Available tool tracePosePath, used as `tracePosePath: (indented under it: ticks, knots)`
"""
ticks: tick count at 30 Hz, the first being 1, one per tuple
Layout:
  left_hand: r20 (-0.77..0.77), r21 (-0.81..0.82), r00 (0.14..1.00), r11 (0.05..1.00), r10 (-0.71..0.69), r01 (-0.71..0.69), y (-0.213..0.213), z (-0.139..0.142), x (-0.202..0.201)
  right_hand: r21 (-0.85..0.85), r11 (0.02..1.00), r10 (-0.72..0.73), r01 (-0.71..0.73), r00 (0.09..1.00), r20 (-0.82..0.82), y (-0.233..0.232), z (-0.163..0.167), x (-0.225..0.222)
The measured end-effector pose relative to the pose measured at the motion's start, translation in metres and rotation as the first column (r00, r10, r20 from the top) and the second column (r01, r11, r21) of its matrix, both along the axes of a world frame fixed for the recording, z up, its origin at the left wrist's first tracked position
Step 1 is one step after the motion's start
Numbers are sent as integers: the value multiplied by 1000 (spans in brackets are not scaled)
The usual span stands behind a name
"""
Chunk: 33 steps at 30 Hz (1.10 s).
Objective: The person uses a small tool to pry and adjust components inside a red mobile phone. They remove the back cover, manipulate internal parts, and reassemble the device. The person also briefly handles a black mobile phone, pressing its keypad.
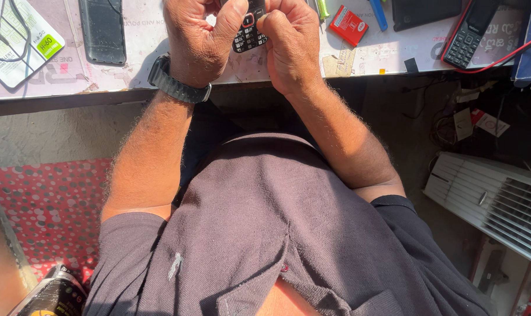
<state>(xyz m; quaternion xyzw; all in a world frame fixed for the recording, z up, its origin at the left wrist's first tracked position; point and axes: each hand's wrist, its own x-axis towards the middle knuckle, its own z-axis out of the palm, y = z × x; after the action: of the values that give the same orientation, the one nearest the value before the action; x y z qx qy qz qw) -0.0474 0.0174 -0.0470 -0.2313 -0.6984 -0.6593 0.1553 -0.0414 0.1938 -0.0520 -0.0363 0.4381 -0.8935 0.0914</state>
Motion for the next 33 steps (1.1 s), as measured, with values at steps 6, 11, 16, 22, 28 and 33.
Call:
tracePosePath:
  ticks: [6,11,16,22,28,33]
  knots:
    - [13,6,1000,1000,-3,3,1,0,0,8,1000,-3,3,1000,-2,0,-1,0]
    - [0,3,1000,1000,2,-2,0,1,1,9,1000,-1,2,1000,-16,-1,-2,1]
    - [32,16,999,1000,15,-15,0,4,3,31,1000,4,-4,1000,-12,0,0,1]
    - [77,101,997,995,-7,-1,0,7,3,38,990,136,-133,988,-76,8,6,3]
    - [54,88,999,996,-1,-3,-1,6,4,52,980,195,-190,972,-131,10,9,4]
    - [57,80,998,997,-14,9,-1,6,3,46,982,188,-184,975,-118,9,11,2]
